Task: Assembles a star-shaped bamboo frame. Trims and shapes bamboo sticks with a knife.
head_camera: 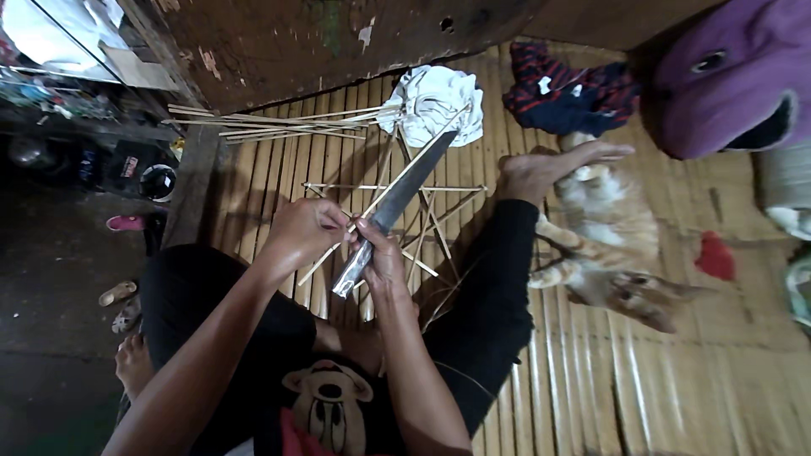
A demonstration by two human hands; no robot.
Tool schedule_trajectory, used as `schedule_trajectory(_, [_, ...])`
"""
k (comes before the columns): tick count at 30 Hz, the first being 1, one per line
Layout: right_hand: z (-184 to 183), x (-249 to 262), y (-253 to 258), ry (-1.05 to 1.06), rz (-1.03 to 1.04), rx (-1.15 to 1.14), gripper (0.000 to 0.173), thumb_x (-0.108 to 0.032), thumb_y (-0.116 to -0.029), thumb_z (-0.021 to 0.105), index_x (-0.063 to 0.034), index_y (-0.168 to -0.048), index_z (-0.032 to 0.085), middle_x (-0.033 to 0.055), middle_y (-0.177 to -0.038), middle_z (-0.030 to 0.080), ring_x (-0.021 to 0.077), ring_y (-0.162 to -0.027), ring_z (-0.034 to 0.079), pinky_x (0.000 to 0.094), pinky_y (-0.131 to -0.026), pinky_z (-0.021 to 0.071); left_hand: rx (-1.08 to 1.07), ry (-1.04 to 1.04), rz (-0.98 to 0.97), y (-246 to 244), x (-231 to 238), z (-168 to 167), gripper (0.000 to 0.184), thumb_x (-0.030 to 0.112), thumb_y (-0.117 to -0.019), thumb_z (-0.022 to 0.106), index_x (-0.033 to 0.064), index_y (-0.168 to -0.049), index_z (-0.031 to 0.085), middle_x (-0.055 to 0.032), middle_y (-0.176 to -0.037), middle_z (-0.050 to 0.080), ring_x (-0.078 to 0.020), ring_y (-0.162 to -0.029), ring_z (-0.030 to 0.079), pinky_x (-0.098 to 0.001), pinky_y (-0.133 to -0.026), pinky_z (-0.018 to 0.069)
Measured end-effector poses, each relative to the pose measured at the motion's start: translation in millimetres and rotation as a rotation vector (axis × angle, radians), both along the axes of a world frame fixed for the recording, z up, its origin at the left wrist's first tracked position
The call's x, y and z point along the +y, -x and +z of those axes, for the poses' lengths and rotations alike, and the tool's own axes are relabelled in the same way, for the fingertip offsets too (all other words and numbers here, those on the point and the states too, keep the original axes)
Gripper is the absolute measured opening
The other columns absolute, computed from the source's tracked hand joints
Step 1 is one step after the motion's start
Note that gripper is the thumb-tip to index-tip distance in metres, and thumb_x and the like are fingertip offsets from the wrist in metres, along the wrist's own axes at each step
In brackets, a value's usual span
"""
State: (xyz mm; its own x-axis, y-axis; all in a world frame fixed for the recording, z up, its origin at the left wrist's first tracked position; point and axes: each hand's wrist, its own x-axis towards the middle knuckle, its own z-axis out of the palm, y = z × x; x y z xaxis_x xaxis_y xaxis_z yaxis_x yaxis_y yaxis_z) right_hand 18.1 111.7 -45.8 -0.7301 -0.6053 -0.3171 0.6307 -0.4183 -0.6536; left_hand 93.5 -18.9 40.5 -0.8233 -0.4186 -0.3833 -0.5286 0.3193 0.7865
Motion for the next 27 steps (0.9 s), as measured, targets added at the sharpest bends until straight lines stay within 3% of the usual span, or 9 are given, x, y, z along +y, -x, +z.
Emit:
schedule_trajectory(2, [3, 0, 0, -0.011, 0.001, 0.025, 0.008, 0.000, -0.0956, 0.061, -0.0028, -0.096, 0.068, 0.0045, -0.078, 0.069, 0.0061, -0.057, 0.061, 0.0186, -0.054, 0.0546, 0.006, -0.037, -0.004, -1, 0, 0, 0.027, 0.013, -0.0911, 0.079, 0.0080, -0.115, 0.069, -0.0059, -0.096, 0.075, -0.0171, -0.088, 0.070, -0.0434, -0.083, 0.0555])
schedule_trajectory(6, [10, 0, -3, 0.001, 0.000, 0.063, 0.007, 0.001, -0.0930, 0.064, -0.0023, -0.094, 0.069, 0.0057, -0.077, 0.069, 0.0069, -0.057, 0.062, 0.0199, -0.055, 0.0557, -0.010, -0.197, 0.020, 0, 5, 2, 0.032, 0.012, -0.0994, 0.068, 0.0069, -0.129, 0.058, -0.0049, -0.091, 0.073, -0.0110, -0.075, 0.070, -0.0278, -0.070, 0.0583])
schedule_trajectory(15, [20, 4, 2, -0.086, 0.005, 0.088, 0.008, 0.002, -0.0958, 0.060, 0.0001, -0.096, 0.068, 0.0056, -0.071, 0.066, 0.0070, -0.053, 0.059, 0.0205, -0.052, 0.0546, -0.009, -0.205, 0.019, 6, 12, 7, 0.020, 0.014, -0.1031, 0.063, 0.0041, -0.121, 0.063, -0.0037, -0.084, 0.072, -0.0077, -0.066, 0.068, -0.0237, -0.065, 0.0579])
schedule_trajectory(27, [25, -2, -1, -0.180, 0.060, 0.051, 0.006, -0.004, -0.0971, 0.064, -0.0029, -0.095, 0.070, 0.0027, -0.069, 0.066, 0.0036, -0.051, 0.058, 0.0173, -0.049, 0.0514, 0.067, -0.311, 0.151, 1, 11, -4, 0.017, 0.008, -0.1005, 0.065, 0.0011, -0.116, 0.064, -0.0057, -0.085, 0.073, -0.0086, -0.065, 0.070, -0.0231, -0.063, 0.0601])
